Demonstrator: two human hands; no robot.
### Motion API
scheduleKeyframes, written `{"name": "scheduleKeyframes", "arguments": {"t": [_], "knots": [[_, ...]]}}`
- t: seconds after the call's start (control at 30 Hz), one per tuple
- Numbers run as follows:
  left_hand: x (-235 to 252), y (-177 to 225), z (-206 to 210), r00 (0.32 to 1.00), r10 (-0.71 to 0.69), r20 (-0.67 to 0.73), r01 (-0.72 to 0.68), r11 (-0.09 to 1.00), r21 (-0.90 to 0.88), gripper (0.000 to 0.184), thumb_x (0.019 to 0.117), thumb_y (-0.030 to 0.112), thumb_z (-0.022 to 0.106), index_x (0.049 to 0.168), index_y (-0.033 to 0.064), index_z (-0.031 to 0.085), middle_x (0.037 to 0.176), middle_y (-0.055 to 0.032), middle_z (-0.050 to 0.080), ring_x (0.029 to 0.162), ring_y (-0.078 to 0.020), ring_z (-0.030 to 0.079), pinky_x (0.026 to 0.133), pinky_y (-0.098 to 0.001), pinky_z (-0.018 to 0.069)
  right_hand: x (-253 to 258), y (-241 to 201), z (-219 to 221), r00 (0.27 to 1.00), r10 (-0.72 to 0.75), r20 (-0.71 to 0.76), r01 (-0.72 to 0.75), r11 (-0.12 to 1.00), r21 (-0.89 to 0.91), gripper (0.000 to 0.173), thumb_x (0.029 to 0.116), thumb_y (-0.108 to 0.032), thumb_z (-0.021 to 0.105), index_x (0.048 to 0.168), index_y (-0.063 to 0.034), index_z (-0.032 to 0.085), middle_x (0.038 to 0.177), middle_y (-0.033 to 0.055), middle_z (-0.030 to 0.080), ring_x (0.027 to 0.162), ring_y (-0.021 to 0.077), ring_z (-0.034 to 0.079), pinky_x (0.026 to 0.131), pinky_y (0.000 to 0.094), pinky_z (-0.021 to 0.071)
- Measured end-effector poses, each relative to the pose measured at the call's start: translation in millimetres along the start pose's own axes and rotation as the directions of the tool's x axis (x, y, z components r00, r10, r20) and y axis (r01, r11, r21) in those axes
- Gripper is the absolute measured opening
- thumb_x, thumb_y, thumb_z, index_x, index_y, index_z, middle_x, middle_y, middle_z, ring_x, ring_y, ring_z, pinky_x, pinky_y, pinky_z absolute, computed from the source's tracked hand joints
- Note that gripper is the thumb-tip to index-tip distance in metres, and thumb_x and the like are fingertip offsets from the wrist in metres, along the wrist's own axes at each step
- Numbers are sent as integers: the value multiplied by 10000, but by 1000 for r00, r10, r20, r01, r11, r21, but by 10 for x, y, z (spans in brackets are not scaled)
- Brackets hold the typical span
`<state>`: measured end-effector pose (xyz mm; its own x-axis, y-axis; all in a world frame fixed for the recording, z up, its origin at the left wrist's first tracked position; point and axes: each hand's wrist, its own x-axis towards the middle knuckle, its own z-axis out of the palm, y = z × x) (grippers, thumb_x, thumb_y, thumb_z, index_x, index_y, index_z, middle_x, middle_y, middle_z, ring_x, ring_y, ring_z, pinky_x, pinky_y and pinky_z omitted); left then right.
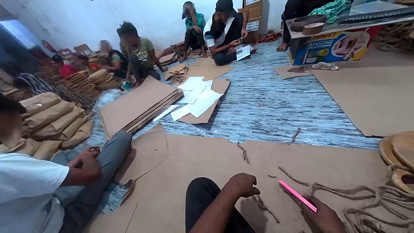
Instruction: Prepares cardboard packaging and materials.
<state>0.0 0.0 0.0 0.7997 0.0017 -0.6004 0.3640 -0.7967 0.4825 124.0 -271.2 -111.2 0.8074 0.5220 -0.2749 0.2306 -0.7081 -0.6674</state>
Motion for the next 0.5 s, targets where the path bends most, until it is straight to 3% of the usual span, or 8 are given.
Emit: {"name": "scheduleKeyframes", "arguments": {"t": [0.07,0.17,0.3,0.5], "knots": [[6,-5,-2,1000,-5,0,5,1000,-1,459,1066,323,579,1389,-4,588,1250,-255,679,1201,-411,648,1050,-632,474,1,10,2,1000,19,-10,-18,999,36,413,984,-288,671,1253,26,665,1106,282,707,1037,445,687,931,647,508],[-2,-10,-2,1000,-8,3,8,1000,1,453,1068,314,578,1390,-4,587,1252,-257,678,1201,-412,648,1051,-629,474,14,48,7,993,88,73,-85,996,-36,395,982,-254,663,1266,20,666,1158,296,696,1102,468,666,965,661,482],[13,-1,-12,1000,-7,15,7,1000,13,458,1070,326,571,1396,5,584,1257,-248,677,1211,-404,645,1056,-623,473,4,-3,4,999,34,3,-34,999,6,399,981,-279,672,1244,20,671,1113,284,705,1047,450,683,935,649,503],[11,3,-13,1000,-5,20,5,1000,23,465,1072,329,567,1403,3,576,1264,-244,678,1218,-402,642,1062,-618,469,17,30,12,997,55,52,-54,998,-25,393,978,-272,681,1253,9,679,1137,281,708,1086,456,678,963,657,494]]}}
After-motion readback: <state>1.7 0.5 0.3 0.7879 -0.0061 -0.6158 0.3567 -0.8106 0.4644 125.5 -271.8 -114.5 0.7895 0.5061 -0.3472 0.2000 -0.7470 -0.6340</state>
